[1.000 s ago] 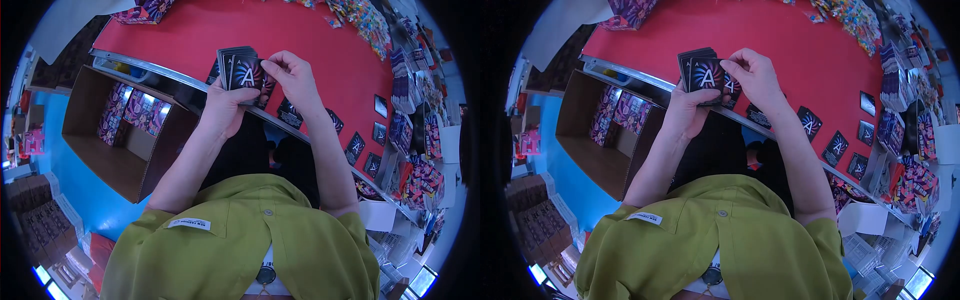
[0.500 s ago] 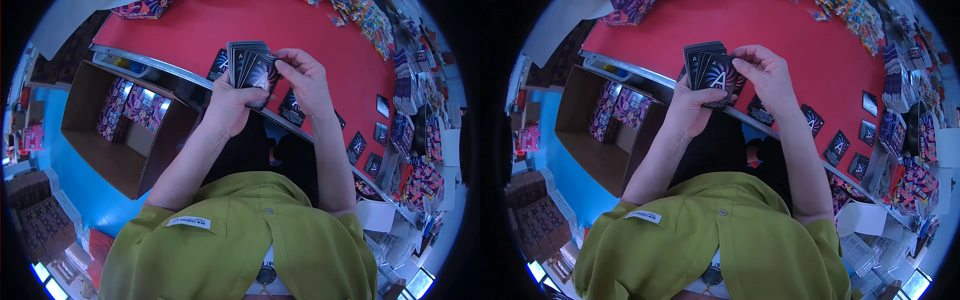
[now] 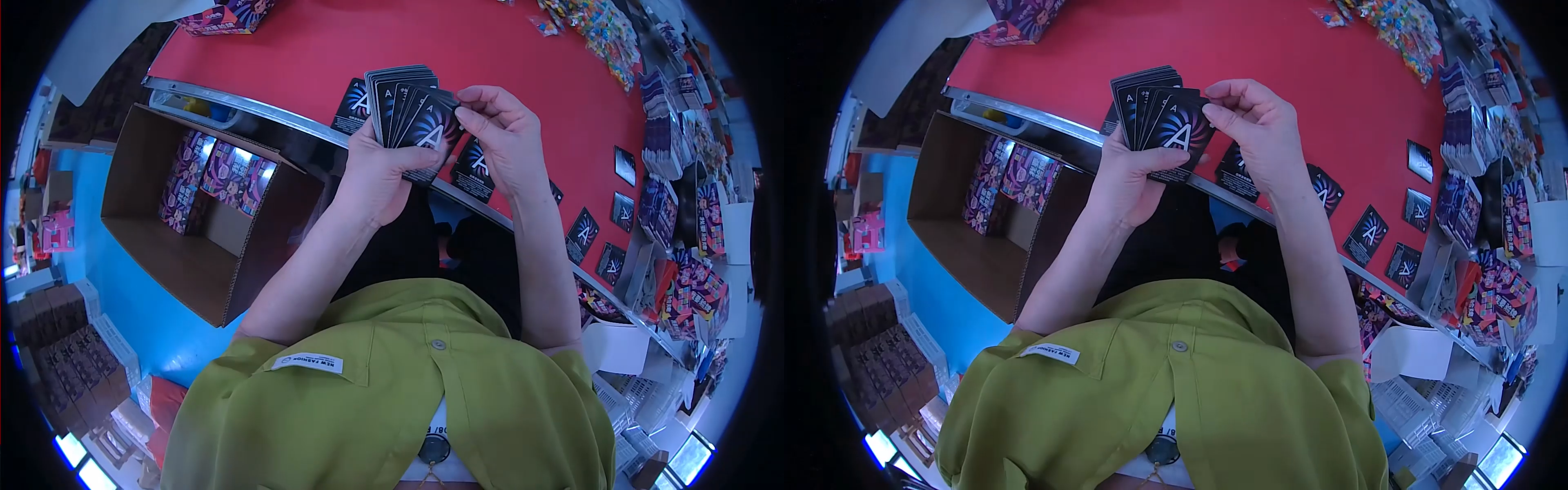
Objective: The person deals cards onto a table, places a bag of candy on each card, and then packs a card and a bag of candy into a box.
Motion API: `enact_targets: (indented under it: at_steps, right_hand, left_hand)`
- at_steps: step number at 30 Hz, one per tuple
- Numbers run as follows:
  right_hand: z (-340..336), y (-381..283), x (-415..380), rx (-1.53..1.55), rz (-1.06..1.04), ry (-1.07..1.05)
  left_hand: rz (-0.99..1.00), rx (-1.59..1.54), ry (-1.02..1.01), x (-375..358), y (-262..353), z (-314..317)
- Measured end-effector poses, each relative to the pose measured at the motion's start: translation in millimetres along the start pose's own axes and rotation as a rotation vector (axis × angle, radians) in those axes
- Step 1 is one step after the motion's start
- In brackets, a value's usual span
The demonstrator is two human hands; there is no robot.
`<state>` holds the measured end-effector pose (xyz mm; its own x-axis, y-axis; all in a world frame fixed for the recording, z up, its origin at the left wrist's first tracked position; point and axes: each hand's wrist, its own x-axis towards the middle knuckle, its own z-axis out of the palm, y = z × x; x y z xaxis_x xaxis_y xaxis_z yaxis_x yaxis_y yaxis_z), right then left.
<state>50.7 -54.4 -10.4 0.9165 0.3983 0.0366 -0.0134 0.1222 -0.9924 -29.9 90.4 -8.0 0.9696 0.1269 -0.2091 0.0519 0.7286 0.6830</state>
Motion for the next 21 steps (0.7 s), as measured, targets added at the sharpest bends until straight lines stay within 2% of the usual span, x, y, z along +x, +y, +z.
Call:
enact_targets:
  at_steps: [5, 14, 21]
  right_hand:
    - [-6.6, -2.6, -8.3, 0.136, 0.015, 0.006]
    - [-27.4, -0.8, -23.9, 0.023, 0.002, 0.056]
    - [-30.2, -8.9, -30.2, 0.056, 0.001, 0.072]
  left_hand:
    - [-0.039, -0.002, -0.025, -1.2, -1.7, 5.2]
    - [-0.060, -0.007, -0.030, 2.3, -12.3, 14.1]
    - [-0.109, 0.016, -0.034, 2.4, -15.7, 21.7]
